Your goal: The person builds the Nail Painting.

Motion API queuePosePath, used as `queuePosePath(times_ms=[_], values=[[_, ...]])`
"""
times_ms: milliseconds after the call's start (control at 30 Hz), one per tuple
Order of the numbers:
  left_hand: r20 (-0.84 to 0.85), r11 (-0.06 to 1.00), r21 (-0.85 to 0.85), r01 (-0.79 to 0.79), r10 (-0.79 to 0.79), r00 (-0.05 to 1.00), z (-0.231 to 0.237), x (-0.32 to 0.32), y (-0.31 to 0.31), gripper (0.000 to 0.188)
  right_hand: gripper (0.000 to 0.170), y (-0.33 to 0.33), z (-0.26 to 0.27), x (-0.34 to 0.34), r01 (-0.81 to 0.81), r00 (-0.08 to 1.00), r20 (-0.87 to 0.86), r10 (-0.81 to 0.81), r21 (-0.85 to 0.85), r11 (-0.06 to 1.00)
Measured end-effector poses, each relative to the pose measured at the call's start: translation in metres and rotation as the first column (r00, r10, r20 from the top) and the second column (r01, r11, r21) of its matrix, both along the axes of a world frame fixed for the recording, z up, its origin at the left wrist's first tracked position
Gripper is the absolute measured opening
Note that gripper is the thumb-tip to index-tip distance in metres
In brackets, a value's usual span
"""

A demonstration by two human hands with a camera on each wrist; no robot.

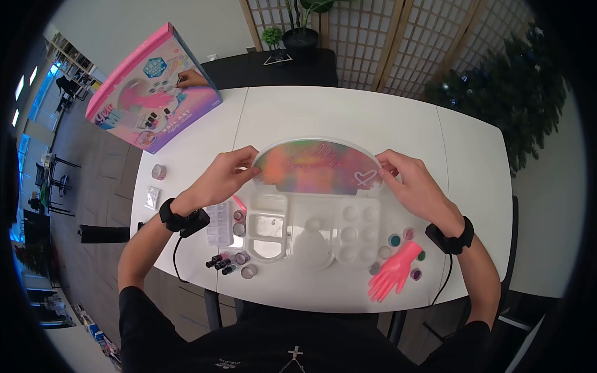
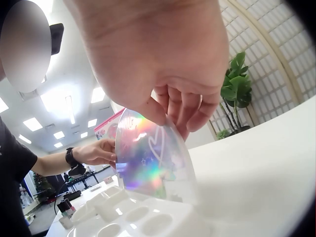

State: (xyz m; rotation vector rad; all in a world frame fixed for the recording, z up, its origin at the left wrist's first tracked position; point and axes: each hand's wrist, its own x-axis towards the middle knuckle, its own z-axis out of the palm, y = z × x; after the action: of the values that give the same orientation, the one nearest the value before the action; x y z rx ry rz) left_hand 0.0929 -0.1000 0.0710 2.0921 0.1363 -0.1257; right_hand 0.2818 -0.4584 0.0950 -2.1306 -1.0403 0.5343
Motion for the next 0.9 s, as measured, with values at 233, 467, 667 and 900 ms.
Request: queuePosePath(times_ms=[233,467,667,900], values=[[-0.119,1.0,0.005,-0.008,0.009,0.993,0.019,0.007,-0.001,0.014,0.017,0.0,0.004,0.001,0.028,1.0,-0.005,-0.029,-0.025,0.999],[-0.137,1.0,-0.027,0.007,-0.011,0.991,0.014,0.004,-0.001,0.016,0.015,-0.002,-0.006,0.005,0.025,0.999,-0.035,-0.024,0.011,1.0],[-0.136,1.0,-0.02,0.01,-0.013,0.991,0.011,0.006,-0.003,0.016,0.016,-0.004,-0.012,0.008,0.004,0.997,-0.08,-0.004,-0.002,1.0],[-0.15,0.999,-0.039,0.015,-0.021,0.988,0.009,0.005,-0.002,0.016,0.016,-0.003,-0.011,0.006,0.0,0.997,-0.073,0.0,-0.011,1.0]])
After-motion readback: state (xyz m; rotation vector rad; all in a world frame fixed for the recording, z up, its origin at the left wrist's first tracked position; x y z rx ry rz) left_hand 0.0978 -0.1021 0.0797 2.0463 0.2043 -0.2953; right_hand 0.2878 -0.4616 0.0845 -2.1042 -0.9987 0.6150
